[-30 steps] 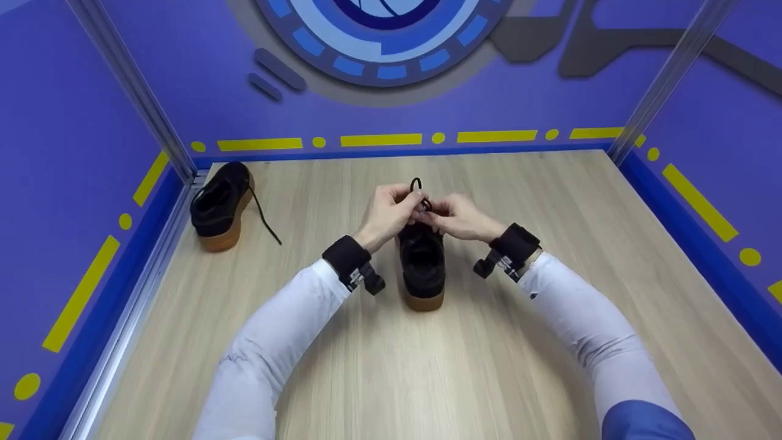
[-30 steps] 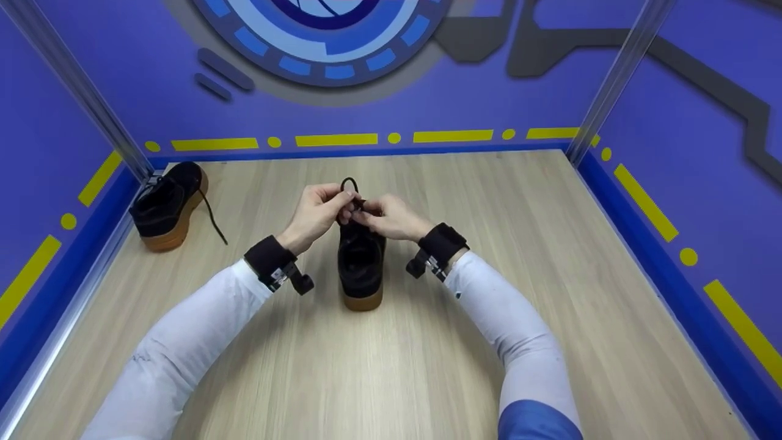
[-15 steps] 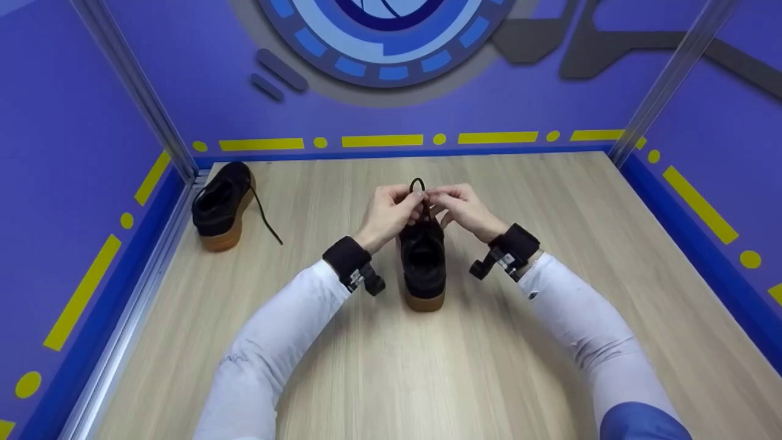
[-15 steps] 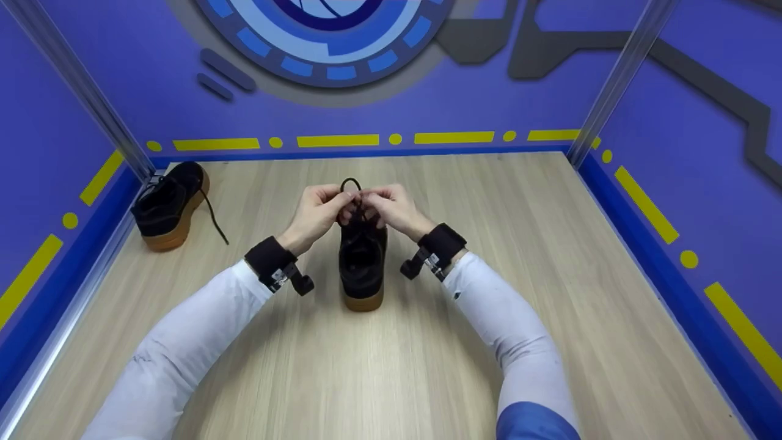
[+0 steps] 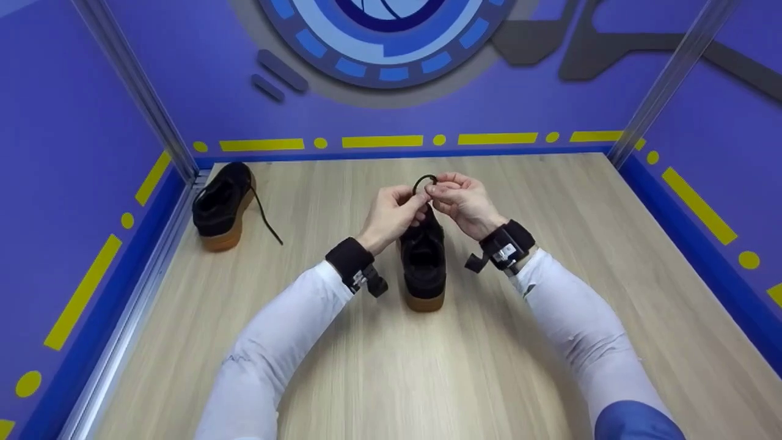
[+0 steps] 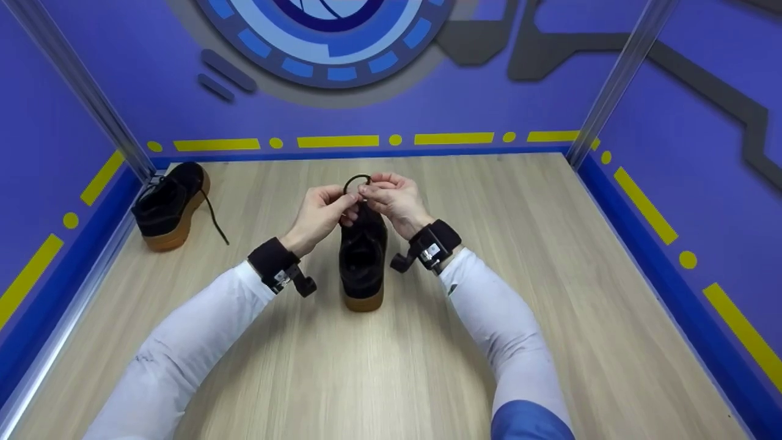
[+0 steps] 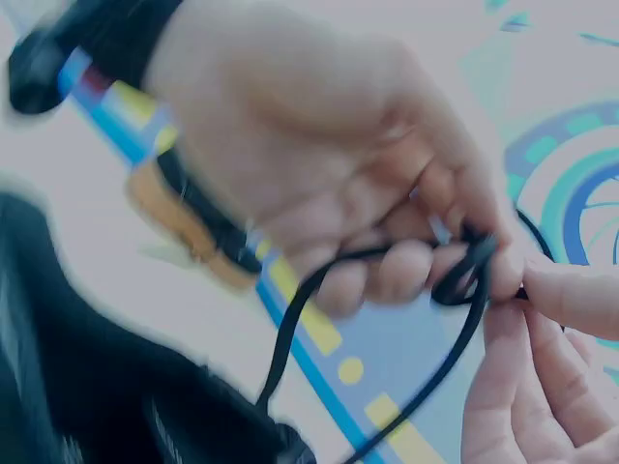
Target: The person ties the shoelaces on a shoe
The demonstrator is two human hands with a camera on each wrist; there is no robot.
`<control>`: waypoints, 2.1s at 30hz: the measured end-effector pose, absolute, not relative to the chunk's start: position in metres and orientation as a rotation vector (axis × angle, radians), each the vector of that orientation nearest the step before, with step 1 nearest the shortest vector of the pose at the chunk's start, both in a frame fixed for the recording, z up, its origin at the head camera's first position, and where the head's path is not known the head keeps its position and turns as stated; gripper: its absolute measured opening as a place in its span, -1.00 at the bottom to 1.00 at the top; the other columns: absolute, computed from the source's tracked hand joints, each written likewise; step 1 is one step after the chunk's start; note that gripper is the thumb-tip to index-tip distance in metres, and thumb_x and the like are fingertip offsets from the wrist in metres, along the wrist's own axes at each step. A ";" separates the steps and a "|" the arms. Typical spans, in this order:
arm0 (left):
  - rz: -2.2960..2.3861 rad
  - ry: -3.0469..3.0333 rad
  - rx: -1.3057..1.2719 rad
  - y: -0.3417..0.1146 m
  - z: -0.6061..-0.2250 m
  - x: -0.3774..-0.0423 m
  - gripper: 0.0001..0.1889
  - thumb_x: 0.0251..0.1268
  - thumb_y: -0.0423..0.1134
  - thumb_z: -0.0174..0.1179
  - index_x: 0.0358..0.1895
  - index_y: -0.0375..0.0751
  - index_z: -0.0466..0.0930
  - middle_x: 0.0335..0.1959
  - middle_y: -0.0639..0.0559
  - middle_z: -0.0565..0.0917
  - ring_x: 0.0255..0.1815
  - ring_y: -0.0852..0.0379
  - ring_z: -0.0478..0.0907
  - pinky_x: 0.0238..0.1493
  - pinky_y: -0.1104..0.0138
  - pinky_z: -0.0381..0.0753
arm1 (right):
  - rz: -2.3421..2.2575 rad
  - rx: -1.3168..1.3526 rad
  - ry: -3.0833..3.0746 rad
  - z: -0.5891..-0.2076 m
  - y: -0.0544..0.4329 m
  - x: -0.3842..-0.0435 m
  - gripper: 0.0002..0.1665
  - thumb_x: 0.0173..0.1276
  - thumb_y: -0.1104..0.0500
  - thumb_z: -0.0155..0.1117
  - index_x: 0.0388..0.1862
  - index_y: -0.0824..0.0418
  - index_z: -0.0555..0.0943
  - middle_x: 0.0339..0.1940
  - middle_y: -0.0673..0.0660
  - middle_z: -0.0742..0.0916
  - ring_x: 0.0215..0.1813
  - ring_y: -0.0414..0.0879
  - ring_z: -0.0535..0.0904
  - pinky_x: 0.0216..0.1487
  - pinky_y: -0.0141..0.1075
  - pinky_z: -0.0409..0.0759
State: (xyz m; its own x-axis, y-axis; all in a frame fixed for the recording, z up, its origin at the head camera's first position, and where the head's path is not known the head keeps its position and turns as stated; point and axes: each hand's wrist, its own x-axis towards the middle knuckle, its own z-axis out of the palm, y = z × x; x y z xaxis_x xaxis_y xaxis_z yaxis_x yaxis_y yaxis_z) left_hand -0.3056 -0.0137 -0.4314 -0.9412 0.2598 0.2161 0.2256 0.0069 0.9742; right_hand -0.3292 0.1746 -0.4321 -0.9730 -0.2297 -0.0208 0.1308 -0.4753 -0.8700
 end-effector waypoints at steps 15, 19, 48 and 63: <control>2.123 2.210 0.642 -0.016 -0.432 -0.305 -0.83 0.51 -0.37 0.21 -0.20 -0.44 0.71 -0.48 -0.01 0.68 -0.48 0.15 0.63 -0.40 0.41 0.67 | -2.443 -0.064 1.307 -0.434 0.171 -0.324 -0.88 0.40 0.39 0.43 -0.16 0.22 0.77 -0.22 0.12 0.87 -0.18 -0.10 0.82 -0.07 -0.28 0.74; 2.104 2.235 0.697 -0.016 -0.432 -0.306 -0.83 0.52 -0.38 0.19 -0.20 -0.45 0.70 -0.46 -0.02 0.67 -0.45 0.14 0.64 -0.36 0.40 0.68 | -2.410 -0.102 1.321 -0.434 0.171 -0.324 -0.94 0.45 0.35 0.38 -0.16 0.24 0.75 -0.22 0.12 0.86 -0.18 -0.11 0.79 -0.07 -0.29 0.72; 2.217 2.199 0.542 -0.012 -0.427 -0.308 -0.75 0.61 -0.29 0.13 -0.18 -0.41 0.73 -0.34 -0.14 0.78 -0.41 0.05 0.70 -0.30 0.22 0.77 | -2.411 -0.146 1.449 -0.432 0.180 -0.327 -0.63 0.72 0.03 0.04 -0.24 0.19 0.63 -0.33 0.07 0.78 -0.18 -0.08 0.72 -0.03 -0.21 0.66; 2.658 1.582 0.228 -0.010 -0.413 -0.309 -0.55 0.73 -0.19 -0.08 -0.49 -0.19 0.53 -0.53 0.00 0.70 -0.43 0.08 0.70 -0.22 0.24 0.73 | -2.723 -0.075 1.170 -0.408 0.161 -0.327 -0.54 0.78 -0.04 -0.17 -0.33 0.10 0.49 -0.62 -0.03 0.43 -0.51 -0.16 0.41 -0.30 -0.30 0.49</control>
State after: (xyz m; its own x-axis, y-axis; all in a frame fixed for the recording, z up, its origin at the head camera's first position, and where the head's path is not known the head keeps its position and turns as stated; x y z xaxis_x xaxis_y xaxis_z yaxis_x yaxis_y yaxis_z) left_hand -0.3093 -0.0097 -0.4133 -0.9883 0.1094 0.1058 0.0408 -0.4791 0.8768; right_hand -0.3266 0.1609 -0.4082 -0.9832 -0.1813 -0.0231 0.1416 -0.6754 -0.7237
